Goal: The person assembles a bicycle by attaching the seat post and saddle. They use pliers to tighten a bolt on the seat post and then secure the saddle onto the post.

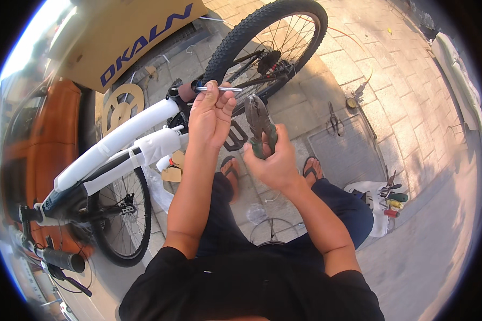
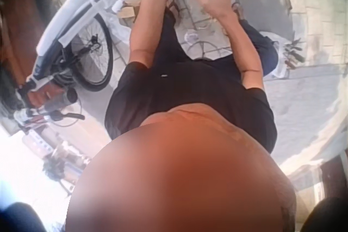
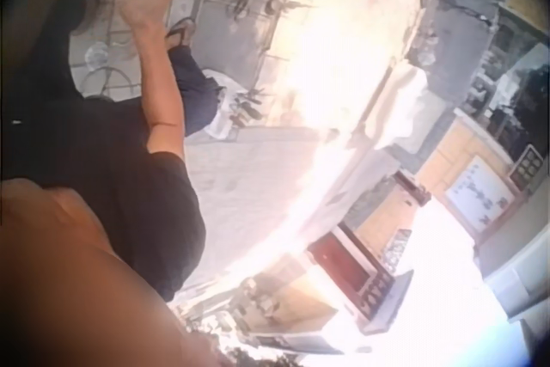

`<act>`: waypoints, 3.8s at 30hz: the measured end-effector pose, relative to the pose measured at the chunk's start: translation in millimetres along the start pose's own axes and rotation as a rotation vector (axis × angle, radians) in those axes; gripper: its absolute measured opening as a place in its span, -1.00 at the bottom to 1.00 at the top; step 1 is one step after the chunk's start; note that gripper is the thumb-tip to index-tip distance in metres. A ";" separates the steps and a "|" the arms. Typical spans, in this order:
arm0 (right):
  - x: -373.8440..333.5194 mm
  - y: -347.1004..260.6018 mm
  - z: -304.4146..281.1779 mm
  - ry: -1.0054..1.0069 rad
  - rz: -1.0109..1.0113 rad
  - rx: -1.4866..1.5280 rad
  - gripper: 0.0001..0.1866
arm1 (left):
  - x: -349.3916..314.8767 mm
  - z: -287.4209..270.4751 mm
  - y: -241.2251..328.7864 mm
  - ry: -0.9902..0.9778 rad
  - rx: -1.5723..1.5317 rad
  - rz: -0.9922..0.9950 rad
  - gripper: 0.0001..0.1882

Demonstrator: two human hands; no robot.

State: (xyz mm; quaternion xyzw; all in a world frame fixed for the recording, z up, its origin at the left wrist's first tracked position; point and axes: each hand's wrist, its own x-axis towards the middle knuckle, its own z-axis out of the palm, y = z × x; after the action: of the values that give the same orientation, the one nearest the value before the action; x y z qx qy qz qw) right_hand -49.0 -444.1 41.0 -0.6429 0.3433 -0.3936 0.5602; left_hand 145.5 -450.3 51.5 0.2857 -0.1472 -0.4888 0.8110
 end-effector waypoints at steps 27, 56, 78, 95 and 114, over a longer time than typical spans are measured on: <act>103.1 8.8 23.6 0.217 0.021 0.788 -0.72 | 34.3 8.5 -8.2 0.176 0.253 0.051 -0.72; 99.8 26.9 3.3 -0.108 0.210 0.648 -0.67 | 31.0 15.0 -1.5 0.168 0.246 0.019 -0.71; 124.0 22.7 8.5 -0.145 0.244 0.475 -0.76 | 40.1 10.7 -7.8 0.195 0.245 0.102 -0.79; 61.9 28.6 -38.6 -0.131 0.289 0.575 -0.67 | 13.4 10.4 -28.2 -0.040 0.163 0.035 -0.78; -165.0 -49.7 -228.8 0.372 0.244 -0.081 -0.39 | -41.0 6.7 -86.2 -0.360 0.745 -0.235 -0.76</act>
State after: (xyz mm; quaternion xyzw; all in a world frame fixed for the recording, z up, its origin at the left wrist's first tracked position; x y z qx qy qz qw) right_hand -327.8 -394.7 84.5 -0.5350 0.5316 -0.4205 0.5044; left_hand 61.3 -447.4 6.1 0.4843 -0.4193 -0.5332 0.5526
